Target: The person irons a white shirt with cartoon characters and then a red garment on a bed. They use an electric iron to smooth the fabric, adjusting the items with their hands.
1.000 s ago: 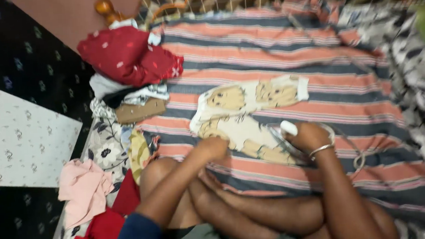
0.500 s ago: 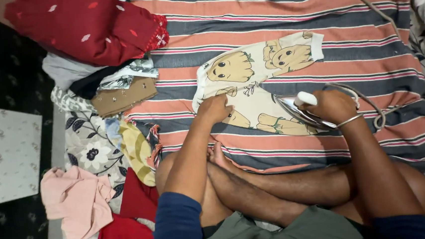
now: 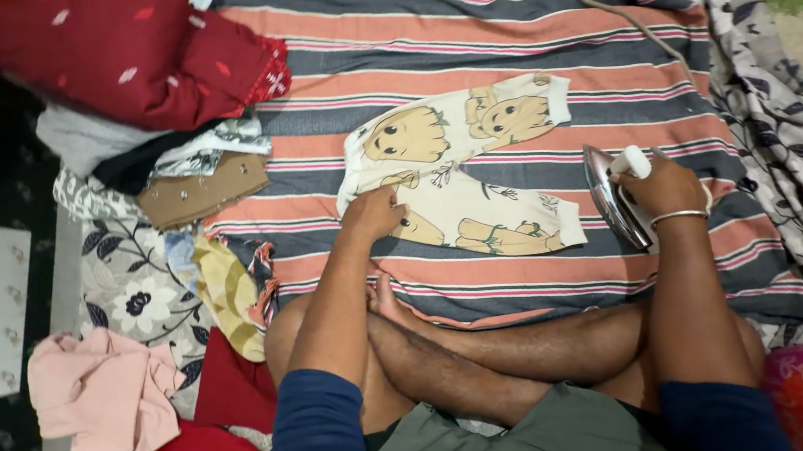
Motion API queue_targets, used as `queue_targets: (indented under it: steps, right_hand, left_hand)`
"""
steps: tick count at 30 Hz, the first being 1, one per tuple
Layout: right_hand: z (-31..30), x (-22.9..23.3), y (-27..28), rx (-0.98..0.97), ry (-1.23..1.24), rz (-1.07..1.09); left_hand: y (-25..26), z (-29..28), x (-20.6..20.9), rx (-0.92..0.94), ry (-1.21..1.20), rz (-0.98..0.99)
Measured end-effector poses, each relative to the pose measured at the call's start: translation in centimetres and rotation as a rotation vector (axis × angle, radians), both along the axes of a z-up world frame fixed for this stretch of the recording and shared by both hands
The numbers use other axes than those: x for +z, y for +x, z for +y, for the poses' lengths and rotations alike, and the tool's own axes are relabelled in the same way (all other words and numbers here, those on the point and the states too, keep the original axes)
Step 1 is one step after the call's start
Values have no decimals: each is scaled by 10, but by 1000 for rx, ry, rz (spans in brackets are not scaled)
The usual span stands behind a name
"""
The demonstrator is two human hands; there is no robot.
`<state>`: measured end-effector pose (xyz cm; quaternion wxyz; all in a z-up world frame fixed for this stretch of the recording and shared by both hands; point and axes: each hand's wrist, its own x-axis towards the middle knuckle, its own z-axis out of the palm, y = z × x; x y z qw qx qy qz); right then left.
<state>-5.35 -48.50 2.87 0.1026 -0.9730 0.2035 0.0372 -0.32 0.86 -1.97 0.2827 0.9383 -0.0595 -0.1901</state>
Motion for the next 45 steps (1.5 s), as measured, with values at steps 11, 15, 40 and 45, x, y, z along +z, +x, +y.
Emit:
queue_targets:
  steps: [11, 15, 40, 45]
  right_hand:
    - [-2, 16, -2, 198, 73, 112]
    - [19, 22, -1, 410, 42, 199]
    - [85, 36, -8, 551, 22, 417]
    - [117, 50, -15, 665, 14, 414]
  left_hand:
    - [-2, 2, -6, 34, 6, 7]
    - [-4, 1, -2, 51, 9, 11]
    - [-6, -4, 11, 70, 51, 30]
    - [-7, -5, 12, 71, 46, 24]
